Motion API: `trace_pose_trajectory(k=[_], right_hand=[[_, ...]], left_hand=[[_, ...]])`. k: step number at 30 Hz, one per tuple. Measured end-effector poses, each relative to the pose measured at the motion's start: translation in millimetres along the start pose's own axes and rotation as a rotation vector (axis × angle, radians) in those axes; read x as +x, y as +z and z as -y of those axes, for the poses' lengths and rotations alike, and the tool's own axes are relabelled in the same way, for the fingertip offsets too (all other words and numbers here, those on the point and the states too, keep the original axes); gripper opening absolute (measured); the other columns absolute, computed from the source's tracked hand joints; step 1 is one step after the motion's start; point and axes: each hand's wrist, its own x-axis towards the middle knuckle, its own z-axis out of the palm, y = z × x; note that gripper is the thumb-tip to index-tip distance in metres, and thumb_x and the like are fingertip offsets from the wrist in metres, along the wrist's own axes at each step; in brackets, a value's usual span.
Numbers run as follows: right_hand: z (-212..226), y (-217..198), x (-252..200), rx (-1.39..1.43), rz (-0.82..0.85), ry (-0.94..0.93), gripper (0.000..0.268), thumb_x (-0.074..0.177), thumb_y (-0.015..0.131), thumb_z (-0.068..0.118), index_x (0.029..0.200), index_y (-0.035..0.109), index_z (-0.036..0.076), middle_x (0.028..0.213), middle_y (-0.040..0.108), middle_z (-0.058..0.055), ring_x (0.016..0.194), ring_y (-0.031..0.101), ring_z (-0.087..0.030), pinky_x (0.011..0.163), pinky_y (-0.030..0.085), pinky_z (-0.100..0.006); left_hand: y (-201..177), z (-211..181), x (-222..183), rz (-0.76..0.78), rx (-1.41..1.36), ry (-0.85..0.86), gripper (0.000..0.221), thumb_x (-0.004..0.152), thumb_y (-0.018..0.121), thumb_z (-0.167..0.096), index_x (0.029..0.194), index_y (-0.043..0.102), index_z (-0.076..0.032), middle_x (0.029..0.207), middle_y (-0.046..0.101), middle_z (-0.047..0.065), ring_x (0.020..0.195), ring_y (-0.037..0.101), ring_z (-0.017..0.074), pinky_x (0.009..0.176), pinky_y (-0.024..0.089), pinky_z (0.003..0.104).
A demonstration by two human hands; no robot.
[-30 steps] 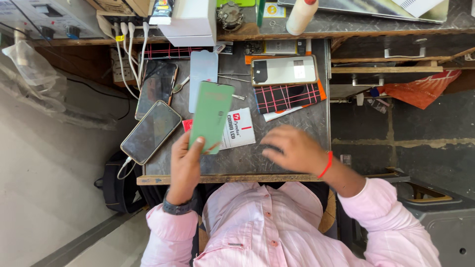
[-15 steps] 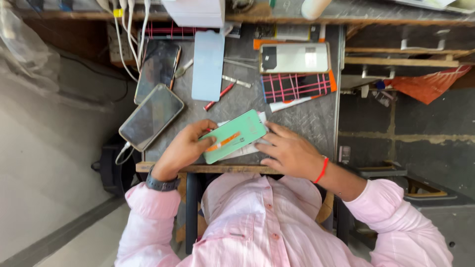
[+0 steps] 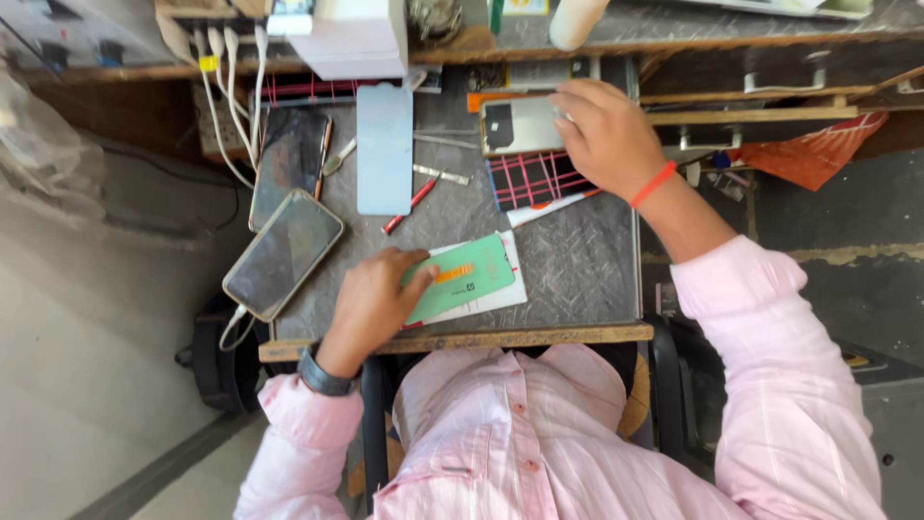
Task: The person removes a rubber band from a smartphone, cleans the screen with a cloth, and uses a prying tool to open the device's back cover. They proceed to inspect the internal components, including the battery and circuit board, using tweezers.
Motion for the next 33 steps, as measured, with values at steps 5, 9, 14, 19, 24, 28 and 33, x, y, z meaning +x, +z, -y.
trace_pose_trajectory(k=[5,9,14,19,24,28,33], right_hand=[[-34,30,25,-0.083,0.12,-0.001,0.042,0.101,0.063,0.025,0.128,0.066,-0.007,0.119,0.067,-0.026,0.108,0.063,-0.044,0.09,0.051,-0.051],[-62,42,37,-0.18,0.506,0.357,0.043,0.109,0.056,0.037,0.125,0.064,-0.002,0.119,0.067,-0.024,0.111,0.063,-0.043,0.1,0.049,-0.054],[-65,50,24,-0.133,0.396,0.3,0.046,0.104,0.061,0.032,0.134,0.059,-0.004,0.118,0.062,-0.028,0.111,0.061,-0.045,0.098,0.048,-0.054],[-56,42,14,-0.115,0.295,0.184,0.054,0.096,0.07,0.023,0.142,0.056,-0.004,0.131,0.058,-0.025,0.119,0.055,-0.044,0.104,0.046,-0.052],[-39,30,14,-0.11,0.279,0.153,0.061,0.089,0.075,0.024,0.141,0.057,-0.003,0.139,0.055,-0.024,0.124,0.053,-0.044,0.106,0.045,-0.049],[-30,23,6,-0.016,0.296,0.17,0.065,0.088,0.078,0.026,0.141,0.056,-0.005,0.137,0.054,-0.025,0.126,0.053,-0.042,0.106,0.045,-0.047],[-34,28,9,-0.101,0.311,0.153,0.075,0.084,0.083,0.029,0.144,0.055,-0.006,0.136,0.055,-0.023,0.124,0.054,-0.041,0.106,0.046,-0.047]], left_hand=[[4,-9,-8,-0.205,0.152,0.153,0.041,0.084,0.078,-0.034,0.111,0.075,-0.003,0.102,0.071,0.014,0.092,0.064,0.0361,0.081,0.051,0.045],[8,-7,-9,-0.23,0.17,0.164,0.044,0.082,0.08,-0.033,0.113,0.074,-0.002,0.107,0.071,0.015,0.099,0.061,0.0369,0.087,0.049,0.045],[8,-5,-8,-0.24,0.161,0.165,0.045,0.081,0.08,-0.032,0.113,0.074,-0.001,0.107,0.071,0.015,0.1,0.061,0.037,0.088,0.05,0.045],[8,-2,-9,-0.231,0.149,0.15,0.044,0.081,0.08,-0.03,0.114,0.074,-0.001,0.107,0.071,0.015,0.099,0.061,0.0369,0.087,0.05,0.045],[7,-3,-11,-0.238,0.148,0.157,0.044,0.079,0.081,-0.029,0.113,0.073,-0.002,0.107,0.072,0.014,0.1,0.062,0.0367,0.087,0.05,0.045],[7,2,-13,-0.238,0.154,0.154,0.046,0.08,0.08,-0.03,0.116,0.073,-0.002,0.108,0.071,0.015,0.102,0.061,0.0374,0.089,0.05,0.045],[7,1,-14,-0.208,0.158,0.13,0.046,0.081,0.08,-0.03,0.117,0.072,-0.002,0.109,0.071,0.015,0.102,0.061,0.0374,0.089,0.049,0.045]])
